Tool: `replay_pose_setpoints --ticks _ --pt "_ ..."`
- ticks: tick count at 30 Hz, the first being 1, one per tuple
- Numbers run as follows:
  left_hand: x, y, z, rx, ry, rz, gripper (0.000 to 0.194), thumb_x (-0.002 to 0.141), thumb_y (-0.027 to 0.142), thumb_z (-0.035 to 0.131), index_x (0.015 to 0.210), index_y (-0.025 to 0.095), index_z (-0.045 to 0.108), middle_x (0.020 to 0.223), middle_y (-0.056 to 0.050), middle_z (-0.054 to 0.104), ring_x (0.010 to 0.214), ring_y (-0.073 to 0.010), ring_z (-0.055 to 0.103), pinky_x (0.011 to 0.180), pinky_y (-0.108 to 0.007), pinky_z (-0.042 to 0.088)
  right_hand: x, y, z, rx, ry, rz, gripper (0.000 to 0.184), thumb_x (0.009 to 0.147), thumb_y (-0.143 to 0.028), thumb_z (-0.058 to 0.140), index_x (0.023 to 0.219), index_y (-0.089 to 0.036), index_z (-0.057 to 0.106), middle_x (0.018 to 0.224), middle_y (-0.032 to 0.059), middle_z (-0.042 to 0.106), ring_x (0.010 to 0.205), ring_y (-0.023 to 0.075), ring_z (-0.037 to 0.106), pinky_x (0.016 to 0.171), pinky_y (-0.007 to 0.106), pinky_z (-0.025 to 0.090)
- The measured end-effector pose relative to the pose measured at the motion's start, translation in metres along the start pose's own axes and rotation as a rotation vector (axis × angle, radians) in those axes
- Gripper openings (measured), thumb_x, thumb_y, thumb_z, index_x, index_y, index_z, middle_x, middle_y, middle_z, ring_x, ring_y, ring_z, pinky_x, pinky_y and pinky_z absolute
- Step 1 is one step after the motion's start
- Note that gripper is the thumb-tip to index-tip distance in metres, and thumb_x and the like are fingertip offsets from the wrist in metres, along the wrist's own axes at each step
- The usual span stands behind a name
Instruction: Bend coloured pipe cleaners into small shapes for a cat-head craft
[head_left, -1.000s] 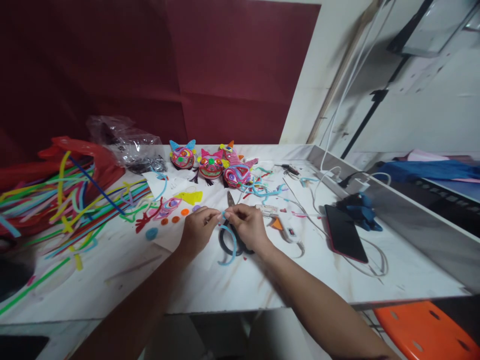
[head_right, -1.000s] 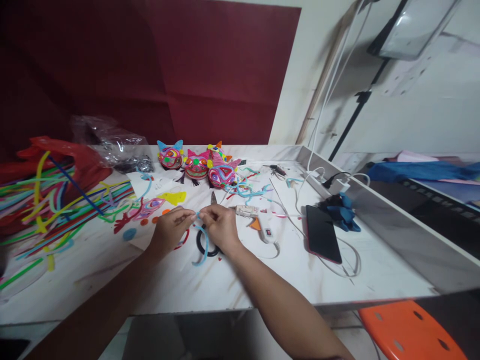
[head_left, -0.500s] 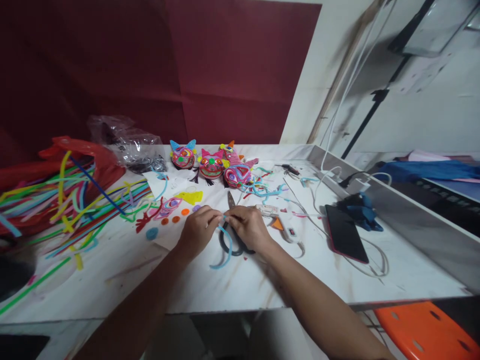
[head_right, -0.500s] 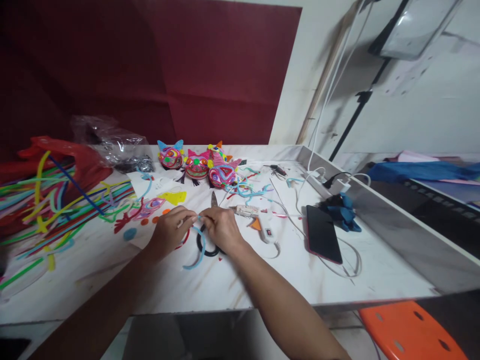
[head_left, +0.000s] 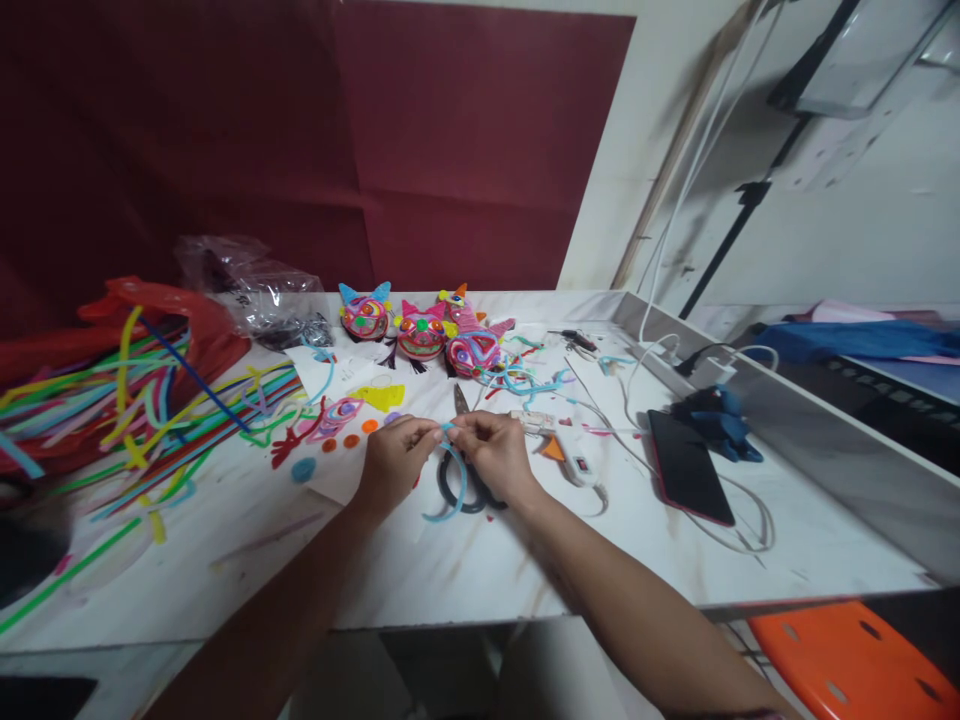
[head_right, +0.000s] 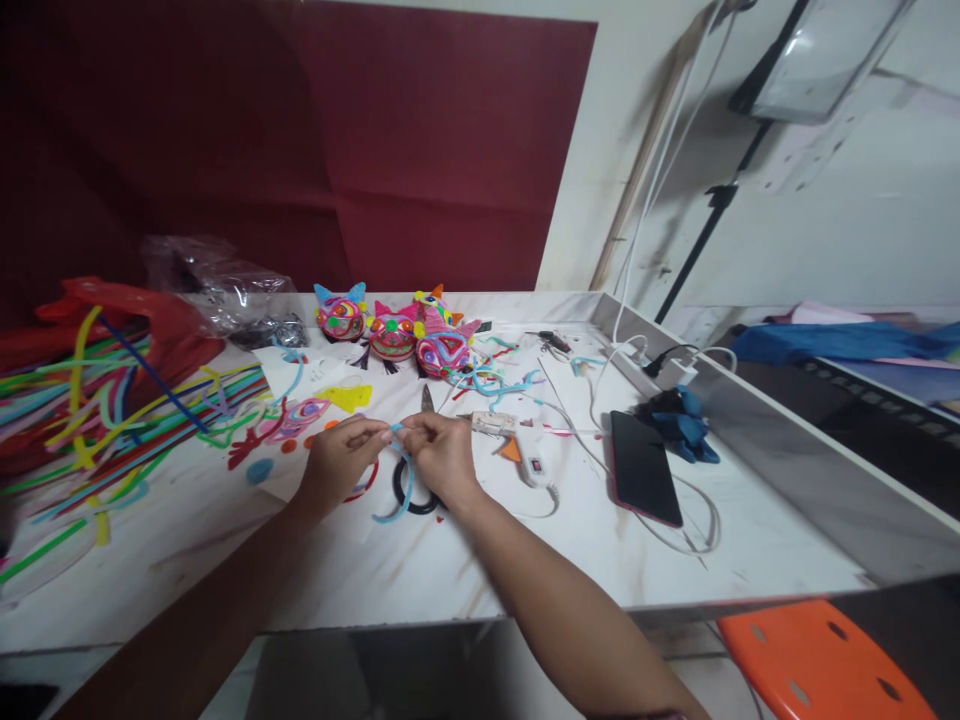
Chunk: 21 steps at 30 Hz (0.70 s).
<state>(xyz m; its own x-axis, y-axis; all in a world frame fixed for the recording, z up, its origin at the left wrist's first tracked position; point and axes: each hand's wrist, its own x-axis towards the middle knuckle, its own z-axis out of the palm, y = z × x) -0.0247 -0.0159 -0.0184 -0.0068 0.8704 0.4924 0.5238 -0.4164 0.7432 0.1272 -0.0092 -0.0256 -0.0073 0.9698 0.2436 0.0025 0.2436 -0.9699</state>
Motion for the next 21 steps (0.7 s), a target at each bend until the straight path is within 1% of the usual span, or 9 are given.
replay_pose_setpoints --ticks 5,7,8,10,11,14,16,18,21 --pt "0.000 0.002 0.002 -0.214 -0.013 -0.185 0.021 0.071 0.036 0.064 0.074 0.016 0.070 0.064 0.000 0.067 0.055 -0.0130 0.059 0.051 -0.022 0.046 -0.002 -0.002 0.009 0.254 0.043 0.125 0.022 0.058 -0.033 0.081 0.071 -0.017 0.071 0.054 -0.0016 0.065 0.045 0.0110 0.052 0.046 0.023 0.043" --pt "0.001 0.001 0.001 -0.225 -0.036 -0.196 0.022 0.072 0.037 0.063 0.074 0.016 0.069 0.062 0.000 0.066 0.054 -0.0127 0.058 0.051 -0.022 0.045 -0.001 0.000 0.009 0.300 0.007 0.164 0.026 0.056 -0.034 0.083 0.071 -0.017 0.071 0.056 -0.0008 0.066 0.047 0.0122 0.056 0.049 0.024 0.046" --pt "0.002 0.000 -0.001 -0.200 -0.051 -0.166 0.021 0.072 0.036 0.062 0.073 0.016 0.069 0.062 0.000 0.065 0.054 -0.0127 0.058 0.052 -0.022 0.045 0.000 0.001 0.007 0.296 -0.034 0.173 0.026 0.056 -0.034 0.083 0.071 -0.017 0.071 0.056 -0.0004 0.066 0.049 0.0127 0.057 0.050 0.025 0.046" --pt "0.003 -0.001 -0.003 -0.093 -0.069 -0.042 0.019 0.074 0.033 0.060 0.069 0.017 0.068 0.062 0.000 0.064 0.057 -0.0130 0.058 0.054 -0.023 0.045 0.002 0.002 0.002 0.211 -0.114 0.128 0.023 0.060 -0.035 0.081 0.071 -0.017 0.071 0.056 -0.0005 0.065 0.049 0.0128 0.056 0.050 0.025 0.045" --pt "0.004 -0.002 -0.004 -0.024 -0.073 0.035 0.018 0.075 0.031 0.059 0.068 0.018 0.068 0.062 0.000 0.062 0.058 -0.0129 0.058 0.055 -0.023 0.044 0.003 0.002 -0.002 0.124 -0.142 0.064 0.020 0.063 -0.033 0.080 0.071 -0.017 0.072 0.057 -0.0007 0.064 0.050 0.0128 0.055 0.050 0.025 0.044" --pt "0.003 -0.004 -0.005 0.156 -0.084 0.222 0.018 0.078 0.025 0.056 0.067 0.018 0.068 0.062 0.000 0.059 0.057 -0.0127 0.056 0.057 -0.024 0.043 0.006 -0.001 -0.012 -0.262 -0.177 -0.245 0.003 0.073 -0.022 0.071 0.074 -0.020 0.074 0.068 0.0009 0.065 0.061 0.0138 0.058 0.059 0.026 0.044" --pt "0.002 -0.005 -0.004 0.204 -0.098 0.285 0.020 0.081 0.024 0.054 0.068 0.018 0.068 0.064 -0.001 0.062 0.060 -0.0136 0.058 0.060 -0.024 0.044 0.006 -0.004 -0.016 -0.460 -0.218 -0.371 0.010 0.078 -0.015 0.066 0.075 -0.020 0.073 0.072 0.0022 0.067 0.067 0.0147 0.060 0.065 0.026 0.043" --pt "0.002 -0.005 -0.004 0.188 -0.120 0.301 0.022 0.083 0.025 0.053 0.070 0.018 0.070 0.069 -0.003 0.066 0.067 -0.0151 0.062 0.065 -0.025 0.047 0.005 -0.007 -0.018 -0.543 -0.234 -0.388 0.013 0.080 -0.012 0.063 0.073 -0.019 0.072 0.069 0.0018 0.066 0.065 0.0140 0.059 0.064 0.025 0.042" --pt "0.004 -0.004 -0.006 0.112 -0.145 0.243 0.021 0.083 0.028 0.055 0.074 0.019 0.072 0.075 -0.004 0.070 0.072 -0.0158 0.065 0.067 -0.024 0.048 0.004 -0.009 -0.019 -0.514 -0.186 -0.324 0.011 0.080 -0.015 0.064 0.071 -0.017 0.069 0.062 -0.0008 0.061 0.057 0.0117 0.053 0.057 0.023 0.038"
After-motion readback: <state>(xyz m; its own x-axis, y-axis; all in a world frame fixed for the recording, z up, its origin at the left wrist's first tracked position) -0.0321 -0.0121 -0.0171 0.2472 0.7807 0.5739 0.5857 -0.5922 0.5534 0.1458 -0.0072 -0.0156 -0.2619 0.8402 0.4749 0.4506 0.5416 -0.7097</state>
